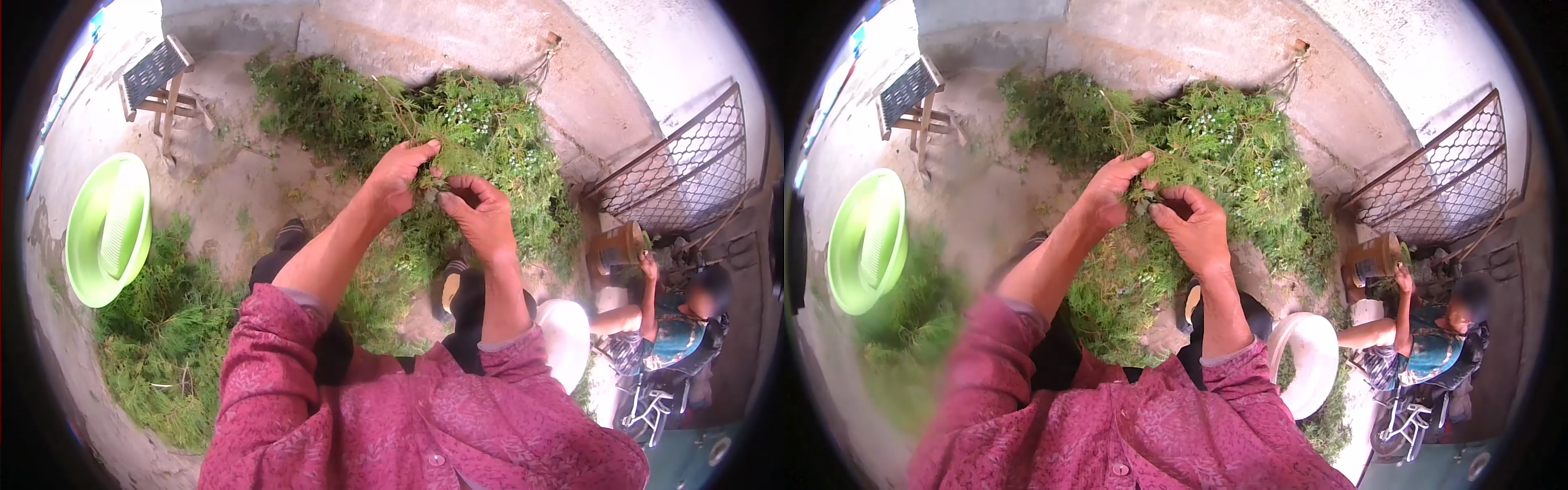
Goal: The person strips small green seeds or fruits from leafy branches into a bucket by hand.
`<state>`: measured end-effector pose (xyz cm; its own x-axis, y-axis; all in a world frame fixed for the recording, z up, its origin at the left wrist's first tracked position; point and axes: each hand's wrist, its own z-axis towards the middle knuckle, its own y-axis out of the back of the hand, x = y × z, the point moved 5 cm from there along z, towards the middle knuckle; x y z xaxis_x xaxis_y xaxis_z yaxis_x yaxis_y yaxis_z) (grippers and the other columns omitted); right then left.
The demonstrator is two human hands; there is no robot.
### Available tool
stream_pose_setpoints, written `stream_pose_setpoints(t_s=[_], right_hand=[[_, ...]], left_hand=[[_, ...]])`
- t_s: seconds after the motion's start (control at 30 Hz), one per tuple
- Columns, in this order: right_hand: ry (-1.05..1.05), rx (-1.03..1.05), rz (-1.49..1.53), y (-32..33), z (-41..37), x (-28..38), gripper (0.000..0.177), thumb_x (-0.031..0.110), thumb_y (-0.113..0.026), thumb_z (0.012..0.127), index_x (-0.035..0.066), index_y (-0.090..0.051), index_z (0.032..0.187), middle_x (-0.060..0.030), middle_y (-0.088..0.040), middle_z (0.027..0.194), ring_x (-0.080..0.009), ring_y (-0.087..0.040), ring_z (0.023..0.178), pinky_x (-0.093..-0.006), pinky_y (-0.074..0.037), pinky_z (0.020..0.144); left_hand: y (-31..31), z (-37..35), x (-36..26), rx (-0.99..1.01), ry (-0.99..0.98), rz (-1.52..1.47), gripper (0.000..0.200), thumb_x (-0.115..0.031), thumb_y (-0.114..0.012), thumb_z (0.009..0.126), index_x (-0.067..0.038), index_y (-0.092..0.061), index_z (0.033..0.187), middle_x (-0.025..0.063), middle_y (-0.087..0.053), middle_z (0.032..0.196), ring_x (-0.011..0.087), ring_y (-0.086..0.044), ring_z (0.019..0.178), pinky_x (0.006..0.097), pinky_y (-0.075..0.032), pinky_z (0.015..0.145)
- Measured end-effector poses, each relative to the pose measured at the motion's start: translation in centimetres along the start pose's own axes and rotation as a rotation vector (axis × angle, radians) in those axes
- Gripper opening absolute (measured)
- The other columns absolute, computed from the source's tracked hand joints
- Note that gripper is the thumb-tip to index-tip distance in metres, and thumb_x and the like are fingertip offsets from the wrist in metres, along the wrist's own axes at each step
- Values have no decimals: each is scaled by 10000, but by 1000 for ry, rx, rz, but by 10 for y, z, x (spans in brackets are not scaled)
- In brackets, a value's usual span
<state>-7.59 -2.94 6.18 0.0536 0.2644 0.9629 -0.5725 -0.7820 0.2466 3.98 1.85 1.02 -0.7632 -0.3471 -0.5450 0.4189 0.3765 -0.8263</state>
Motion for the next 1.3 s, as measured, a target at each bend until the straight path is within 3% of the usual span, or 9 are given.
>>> stream_pose_setpoints(t_s=[0.33,0.43,0.5,0.63,0.7,0.93,1.0,1.2,1.3], right_hand=[[-20,-43,223,0,-4,-8,103,0,-588,771,2,-599,873,16,-608,819,-39,-514,693,-194,-429,624],[81,-64,57,1,-5,-1,88,49,-576,768,-5,-597,835,19,-601,749,-35,-504,647,-197,-423,594],[84,3,-417,3,-5,0,132,99,-554,746,-13,-591,806,10,-578,662,-51,-497,581,-205,-414,546],[50,75,-515,11,-4,-14,163,129,-530,727,-21,-581,764,-12,-554,605,-84,-497,517,-223,-403,492],[-327,141,-94,11,-9,-39,137,106,-519,724,-18,-575,738,-22,-538,596,-111,-511,501,-234,-393,466],[-498,15,282,22,-29,-61,108,69,-519,702,-10,-555,766,-42,-507,615,-122,-497,499,-233,-398,470],[-596,148,660,25,-44,-84,89,33,-499,699,-1,-522,779,-64,-495,683,-128,-475,559,-230,-392,471],[-482,-54,809,42,-53,-71,114,45,-504,744,55,-492,857,-86,-483,870,-117,-429,611,-182,-345,448],[-343,1,670,30,-36,-39,113,101,-591,787,37,-524,852,-27,-505,729,-68,-451,587,-177,-343,447]], left_hand=[[-8,-8,3,24,0,32,100,-131,-585,818,-55,-546,869,11,-554,701,110,-506,596,273,-435,528],[-5,-4,5,12,25,52,112,-136,-587,816,-50,-541,871,14,-546,708,105,-497,587,268,-429,504],[-2,-4,10,19,60,25,112,-134,-587,815,-49,-539,870,14,-540,715,102,-489,584,267,-427,502],[-2,-10,18,-49,102,85,112,-132,-586,810,-50,-535,866,10,-524,731,97,-464,571,257,-416,494],[0,-11,24,-27,114,143,114,-134,-583,809,-51,-535,871,11,-525,739,98,-464,578,252,-411,491],[-17,-30,14,-119,161,223,150,-151,-565,825,-46,-515,919,-4,-478,677,98,-455,574,250,-394,454],[-3,-21,1,-173,94,141,152,-170,-547,847,-46,-479,905,-19,-426,620,91,-438,505,242,-391,431],[4,-14,4,-164,5,131,88,-151,-544,844,-83,-490,860,-8,-489,660,86,-446,501,231,-382,420],[6,-10,8,-191,32,193,79,-141,-551,833,-85,-496,847,-7,-509,674,92,-474,538,251,-398,446]])
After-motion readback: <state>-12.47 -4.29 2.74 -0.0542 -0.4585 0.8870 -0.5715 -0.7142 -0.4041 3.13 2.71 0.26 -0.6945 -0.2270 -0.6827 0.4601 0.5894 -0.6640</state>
